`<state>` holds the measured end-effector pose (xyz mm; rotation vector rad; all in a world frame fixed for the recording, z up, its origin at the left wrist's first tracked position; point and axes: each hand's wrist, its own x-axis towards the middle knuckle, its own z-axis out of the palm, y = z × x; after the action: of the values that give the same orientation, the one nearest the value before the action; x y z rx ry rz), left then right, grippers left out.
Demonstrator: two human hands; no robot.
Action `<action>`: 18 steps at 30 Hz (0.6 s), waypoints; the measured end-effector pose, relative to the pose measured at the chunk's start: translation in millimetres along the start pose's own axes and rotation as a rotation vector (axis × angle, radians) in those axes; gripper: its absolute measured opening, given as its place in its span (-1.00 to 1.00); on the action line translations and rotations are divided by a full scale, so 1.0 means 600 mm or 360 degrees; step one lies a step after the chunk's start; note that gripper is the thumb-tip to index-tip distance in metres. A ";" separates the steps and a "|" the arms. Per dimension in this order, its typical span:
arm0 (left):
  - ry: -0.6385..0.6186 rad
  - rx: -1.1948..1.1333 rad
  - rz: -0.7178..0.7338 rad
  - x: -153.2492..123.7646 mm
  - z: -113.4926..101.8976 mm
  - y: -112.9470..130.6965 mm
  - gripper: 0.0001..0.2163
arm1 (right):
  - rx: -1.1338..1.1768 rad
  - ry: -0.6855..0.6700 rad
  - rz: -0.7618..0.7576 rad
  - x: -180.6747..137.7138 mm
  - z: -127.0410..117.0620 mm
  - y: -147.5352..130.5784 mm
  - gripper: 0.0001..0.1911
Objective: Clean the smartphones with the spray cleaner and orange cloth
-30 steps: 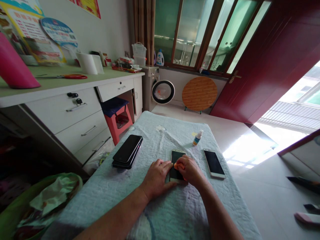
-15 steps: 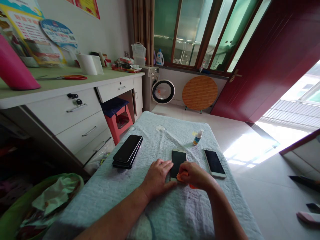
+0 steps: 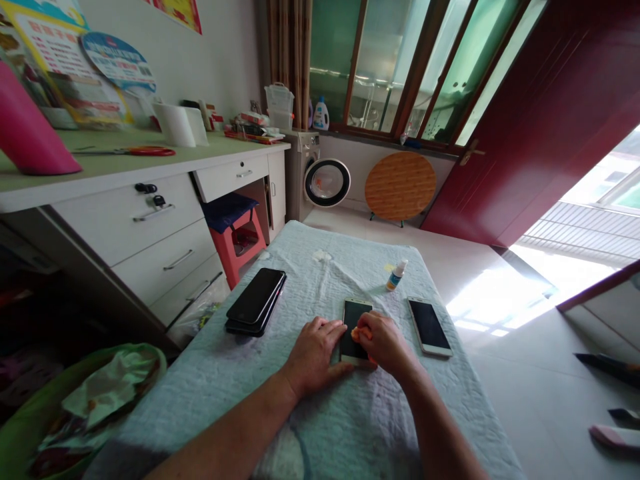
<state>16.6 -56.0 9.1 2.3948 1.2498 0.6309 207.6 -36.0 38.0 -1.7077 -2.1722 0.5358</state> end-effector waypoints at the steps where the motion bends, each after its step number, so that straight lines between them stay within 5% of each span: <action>1: -0.0001 -0.0009 -0.0002 0.000 -0.001 0.001 -0.38 | 0.0000 0.0030 -0.0004 0.001 0.005 -0.002 -0.94; 8: -0.0010 -0.0005 -0.0052 0.000 0.005 -0.003 -0.25 | 0.0012 0.0044 -0.0027 0.005 0.022 -0.017 -0.87; 18: 0.0029 0.0027 0.0017 0.001 0.009 -0.008 -0.41 | 0.0289 -0.0442 -0.0280 -0.011 0.003 -0.025 -0.87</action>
<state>16.7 -53.3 2.0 2.4162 1.2560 0.6493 195.5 -45.5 43.2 -1.4015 -2.3482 0.9371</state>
